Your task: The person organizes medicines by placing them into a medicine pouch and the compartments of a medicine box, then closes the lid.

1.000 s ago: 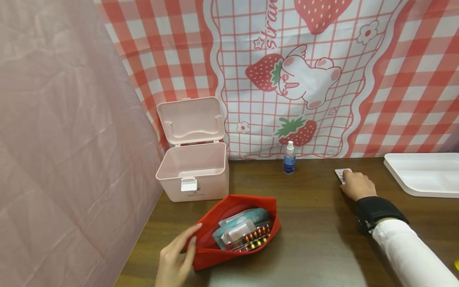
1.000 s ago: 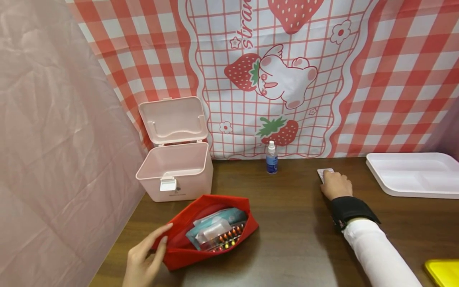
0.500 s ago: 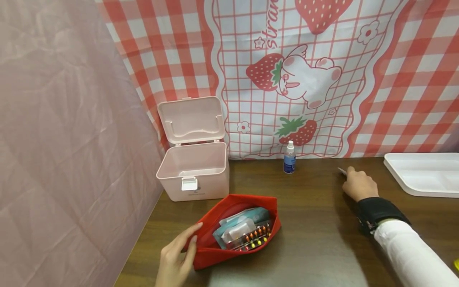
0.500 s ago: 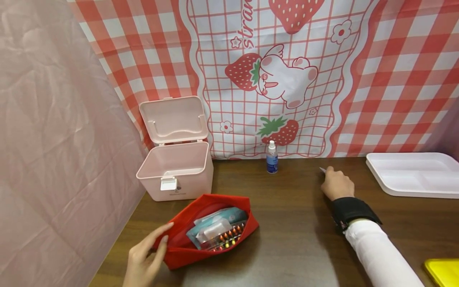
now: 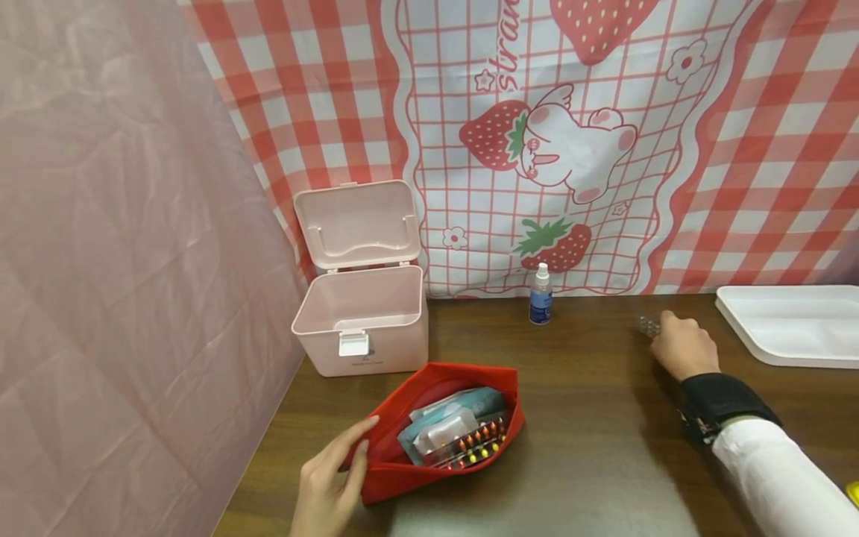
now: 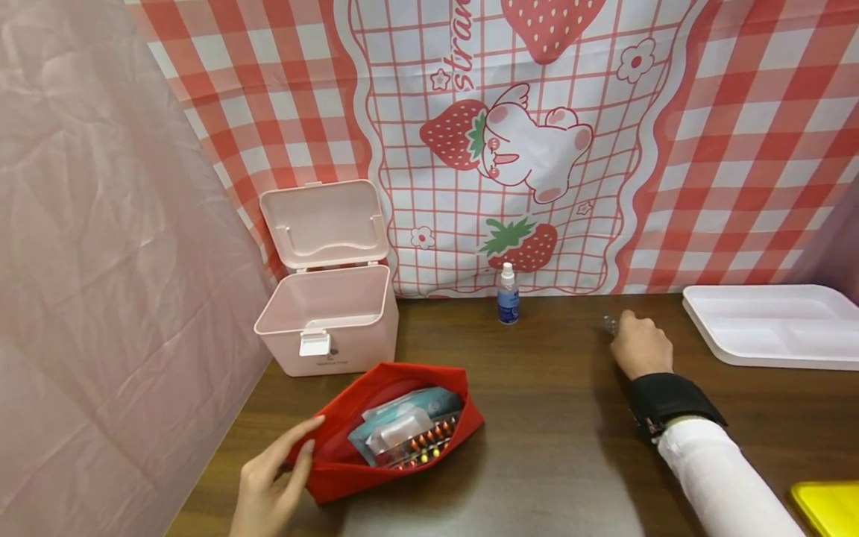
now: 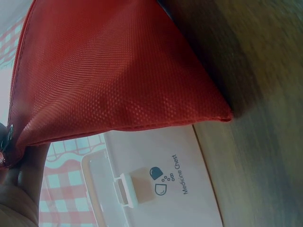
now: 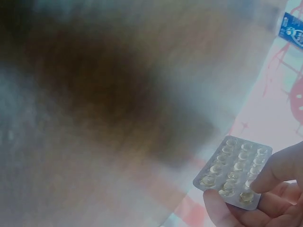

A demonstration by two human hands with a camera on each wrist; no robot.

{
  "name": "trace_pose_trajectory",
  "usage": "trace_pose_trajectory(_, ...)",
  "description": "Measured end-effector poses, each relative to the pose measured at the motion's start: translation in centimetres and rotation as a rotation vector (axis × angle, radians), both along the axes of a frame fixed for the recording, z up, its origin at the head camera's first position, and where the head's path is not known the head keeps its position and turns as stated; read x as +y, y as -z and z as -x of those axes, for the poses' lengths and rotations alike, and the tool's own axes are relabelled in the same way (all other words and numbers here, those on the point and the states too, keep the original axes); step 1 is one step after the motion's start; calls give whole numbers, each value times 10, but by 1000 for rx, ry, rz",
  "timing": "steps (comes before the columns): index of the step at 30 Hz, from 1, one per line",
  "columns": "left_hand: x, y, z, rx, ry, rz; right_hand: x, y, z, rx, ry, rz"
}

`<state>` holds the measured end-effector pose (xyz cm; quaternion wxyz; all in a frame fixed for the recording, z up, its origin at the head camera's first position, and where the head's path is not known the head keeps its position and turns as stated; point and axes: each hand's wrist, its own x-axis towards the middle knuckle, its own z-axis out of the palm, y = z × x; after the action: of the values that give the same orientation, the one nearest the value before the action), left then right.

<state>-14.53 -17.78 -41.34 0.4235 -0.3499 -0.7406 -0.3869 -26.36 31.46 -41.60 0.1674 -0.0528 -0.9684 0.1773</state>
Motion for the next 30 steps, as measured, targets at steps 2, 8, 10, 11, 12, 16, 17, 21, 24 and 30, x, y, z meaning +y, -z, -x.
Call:
trace_pose_trajectory(2, 0, 0, 0, -3, -1, 0, -2, -1, -2, 13, -9, 2)
trace_pose_trajectory(8, 0, -1, -1, -4, -2, 4, -15, -6, -9, 50, -49, 3)
trace_pose_trajectory(10, 0, -1, -1, -6, -3, 6, -20, -9, -12, 61, -65, -2)
trace_pose_trajectory(11, 0, -1, -1, -8, -3, 6, -24, -10, -13, 70, -73, -5)
trace_pose_trajectory(12, 0, -1, 0, -9, -1, 6, -27, -11, -15, 81, -82, -8)
trace_pose_trajectory(16, 0, 0, -1, -14, 2, 6, -41, -17, -22, 148, -120, -30)
trace_pose_trajectory(17, 0, 0, -1, -16, 3, 6, -45, -19, -24, 165, -129, -34)
trace_pose_trajectory(21, 0, -1, -1, -10, 10, 1, -63, -27, -34, 229, -173, -45)
trace_pose_trajectory(24, 1, -1, -1, -8, 14, -4, -79, -35, -43, 287, -217, -59)
trace_pose_trajectory(30, 2, -1, -2, -10, 4, -4, -110, -54, -65, 334, -284, -84)
